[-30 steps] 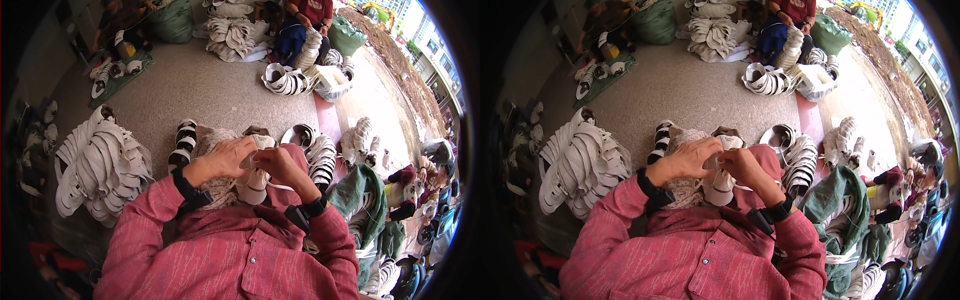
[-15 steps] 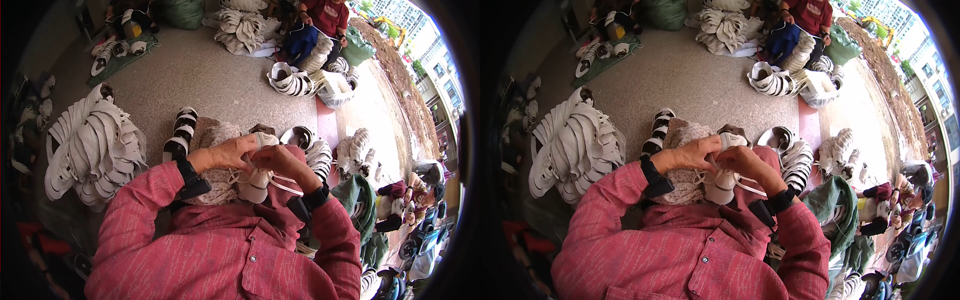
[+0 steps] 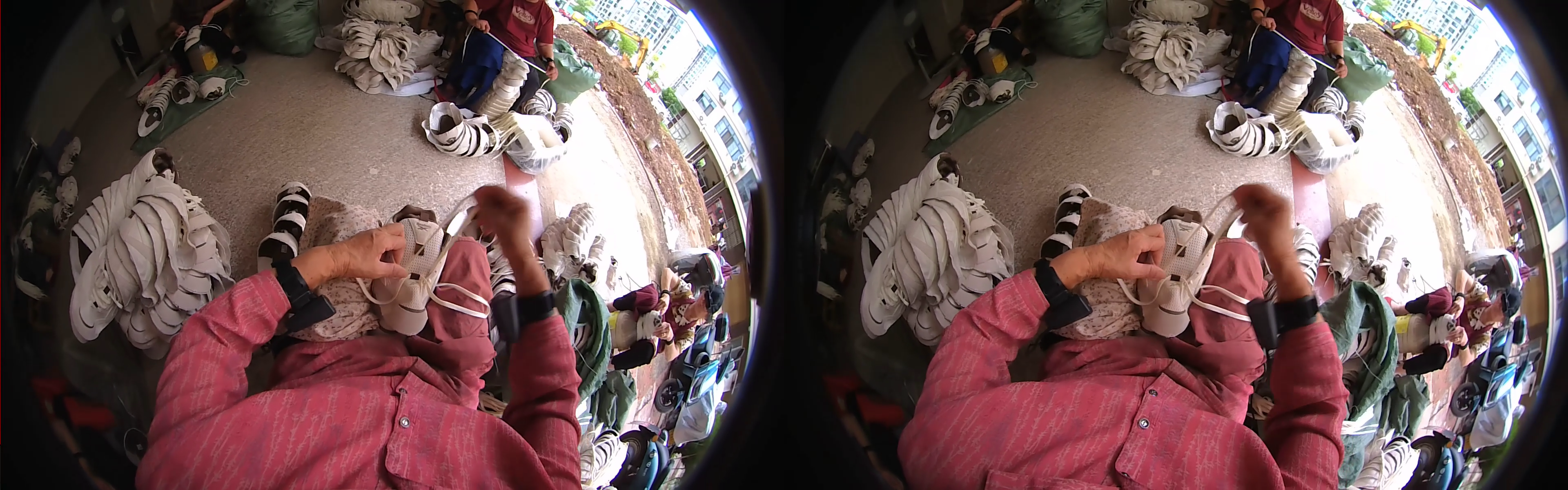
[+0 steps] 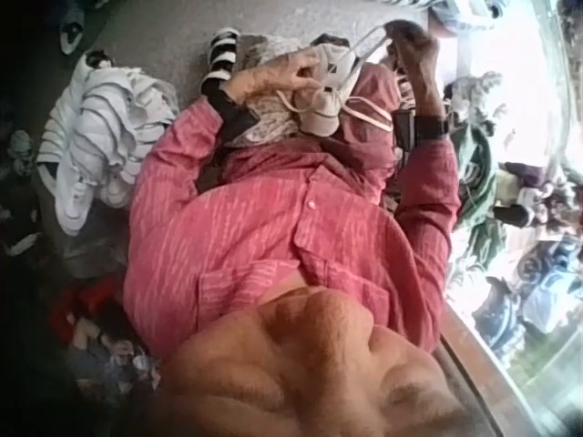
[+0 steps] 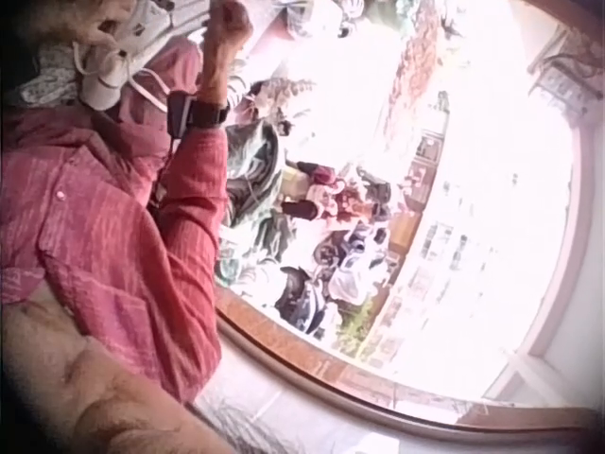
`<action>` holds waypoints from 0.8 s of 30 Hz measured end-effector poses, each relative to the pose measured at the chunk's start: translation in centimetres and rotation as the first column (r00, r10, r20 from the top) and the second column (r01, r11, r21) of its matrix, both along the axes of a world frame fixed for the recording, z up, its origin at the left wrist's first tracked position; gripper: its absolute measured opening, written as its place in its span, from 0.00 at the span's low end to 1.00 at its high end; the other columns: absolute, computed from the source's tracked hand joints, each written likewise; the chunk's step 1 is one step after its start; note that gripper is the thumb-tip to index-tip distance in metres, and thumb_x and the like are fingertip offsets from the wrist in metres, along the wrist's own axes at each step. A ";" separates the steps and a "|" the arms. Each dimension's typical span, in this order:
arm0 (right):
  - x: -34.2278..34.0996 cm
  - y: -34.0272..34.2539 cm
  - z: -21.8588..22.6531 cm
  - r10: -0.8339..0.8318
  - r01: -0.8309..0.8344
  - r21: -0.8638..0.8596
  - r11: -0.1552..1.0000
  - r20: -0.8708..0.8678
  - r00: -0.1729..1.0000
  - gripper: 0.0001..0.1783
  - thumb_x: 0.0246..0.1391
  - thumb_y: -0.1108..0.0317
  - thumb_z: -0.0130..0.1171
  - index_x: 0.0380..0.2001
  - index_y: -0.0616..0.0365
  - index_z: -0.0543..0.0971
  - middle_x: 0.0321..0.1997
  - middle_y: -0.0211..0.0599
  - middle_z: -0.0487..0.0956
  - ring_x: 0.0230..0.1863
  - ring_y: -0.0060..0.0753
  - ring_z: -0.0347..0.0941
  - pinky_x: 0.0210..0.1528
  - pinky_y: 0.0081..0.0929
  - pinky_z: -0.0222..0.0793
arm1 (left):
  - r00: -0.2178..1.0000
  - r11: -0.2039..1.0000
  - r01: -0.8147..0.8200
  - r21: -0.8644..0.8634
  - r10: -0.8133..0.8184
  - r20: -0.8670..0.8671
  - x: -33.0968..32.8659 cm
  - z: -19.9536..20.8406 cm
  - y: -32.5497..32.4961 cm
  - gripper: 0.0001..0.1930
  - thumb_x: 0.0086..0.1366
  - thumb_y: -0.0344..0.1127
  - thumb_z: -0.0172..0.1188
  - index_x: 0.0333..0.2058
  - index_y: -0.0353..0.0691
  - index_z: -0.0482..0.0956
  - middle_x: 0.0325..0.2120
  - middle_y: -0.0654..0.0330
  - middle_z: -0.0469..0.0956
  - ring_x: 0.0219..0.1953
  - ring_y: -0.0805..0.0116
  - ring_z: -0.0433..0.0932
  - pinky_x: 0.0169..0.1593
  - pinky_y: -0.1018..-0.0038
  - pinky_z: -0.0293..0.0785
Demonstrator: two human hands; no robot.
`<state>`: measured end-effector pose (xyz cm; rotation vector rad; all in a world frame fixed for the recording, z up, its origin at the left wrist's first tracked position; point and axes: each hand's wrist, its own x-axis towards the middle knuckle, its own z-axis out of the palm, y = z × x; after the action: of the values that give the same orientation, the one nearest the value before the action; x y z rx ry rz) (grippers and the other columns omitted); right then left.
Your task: Threading laces through the eyelets of a white shoe.
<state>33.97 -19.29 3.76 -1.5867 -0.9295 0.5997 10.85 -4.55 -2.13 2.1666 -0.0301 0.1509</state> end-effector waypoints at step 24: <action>-8.2 -0.9 4.9 0.018 -0.073 0.279 0.958 0.193 0.981 0.17 0.49 0.79 0.64 0.43 0.61 0.75 0.25 0.27 0.75 0.27 0.16 0.73 0.30 0.14 0.69 | 0.903 0.635 -0.222 -0.739 0.420 0.090 2.5 6.9 -4.7 0.15 0.69 0.41 0.55 0.42 0.35 0.79 0.32 0.65 0.78 0.36 0.79 0.74 0.42 0.82 0.68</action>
<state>25.75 -20.16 8.62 -1.3802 -1.1431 0.3308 13.37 -9.24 4.75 1.3214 0.2441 0.5607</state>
